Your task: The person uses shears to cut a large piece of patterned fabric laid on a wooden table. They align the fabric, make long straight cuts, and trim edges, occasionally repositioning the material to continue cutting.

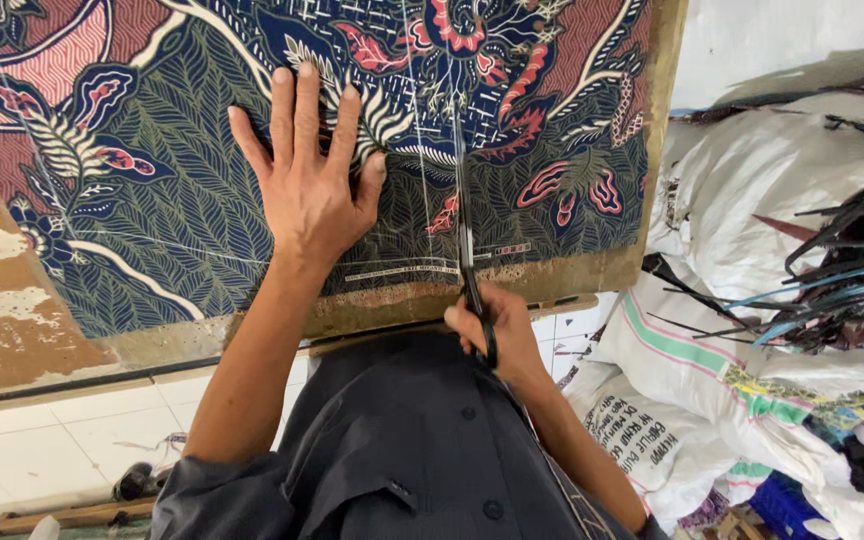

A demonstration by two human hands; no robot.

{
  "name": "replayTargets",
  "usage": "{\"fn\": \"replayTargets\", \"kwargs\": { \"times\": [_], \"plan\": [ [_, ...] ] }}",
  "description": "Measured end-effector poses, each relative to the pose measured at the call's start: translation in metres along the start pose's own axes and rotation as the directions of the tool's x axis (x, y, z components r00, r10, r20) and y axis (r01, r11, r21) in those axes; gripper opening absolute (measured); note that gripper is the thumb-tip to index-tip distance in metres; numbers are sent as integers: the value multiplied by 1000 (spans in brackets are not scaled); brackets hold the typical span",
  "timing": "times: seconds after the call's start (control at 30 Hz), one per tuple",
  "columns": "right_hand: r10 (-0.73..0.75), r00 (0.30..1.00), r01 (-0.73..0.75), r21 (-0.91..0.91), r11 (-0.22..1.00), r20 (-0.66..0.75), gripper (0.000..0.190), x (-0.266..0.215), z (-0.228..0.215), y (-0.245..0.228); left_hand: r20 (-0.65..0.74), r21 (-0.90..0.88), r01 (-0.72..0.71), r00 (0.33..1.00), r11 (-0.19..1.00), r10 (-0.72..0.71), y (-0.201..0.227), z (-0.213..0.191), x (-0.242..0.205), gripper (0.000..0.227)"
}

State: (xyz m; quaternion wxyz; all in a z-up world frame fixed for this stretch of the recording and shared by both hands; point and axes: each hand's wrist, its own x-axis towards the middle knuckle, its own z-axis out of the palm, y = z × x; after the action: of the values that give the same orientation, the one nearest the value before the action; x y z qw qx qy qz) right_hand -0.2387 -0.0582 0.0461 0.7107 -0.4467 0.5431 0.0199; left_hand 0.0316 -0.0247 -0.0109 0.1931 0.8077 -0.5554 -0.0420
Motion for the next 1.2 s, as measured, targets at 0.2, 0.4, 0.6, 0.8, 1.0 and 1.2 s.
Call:
{"fn": "replayTargets", "kwargs": {
  "times": [0.2,0.4,0.6,0.8,1.0,1.2],
  "plan": [
    [-4,1000,6,92,996,-23,23,15,1,0,-7,15,-3,1000,1000,3,1,0,2,55],
    [13,1000,-13,89,996,-2,17,10,-2,-1,-6,-7,12,1000,1000,-12,3,1,0,55],
    [-73,997,73,28,997,5,20,20,1,-24,5,-8,23,1000,1000,-23,2,0,1,56],
    [-2,1000,3,67,998,-11,18,25,3,-35,6,0,28,1000,1000,-28,2,1,1,57],
    [-47,999,47,-1,999,-2,18,27,1,-39,-2,-3,31,1000,1000,-31,2,0,3,58],
    [-63,998,64,61,996,-13,22,47,1,-40,12,-12,38,999,999,-38,4,-2,1,59]
  ]
}}
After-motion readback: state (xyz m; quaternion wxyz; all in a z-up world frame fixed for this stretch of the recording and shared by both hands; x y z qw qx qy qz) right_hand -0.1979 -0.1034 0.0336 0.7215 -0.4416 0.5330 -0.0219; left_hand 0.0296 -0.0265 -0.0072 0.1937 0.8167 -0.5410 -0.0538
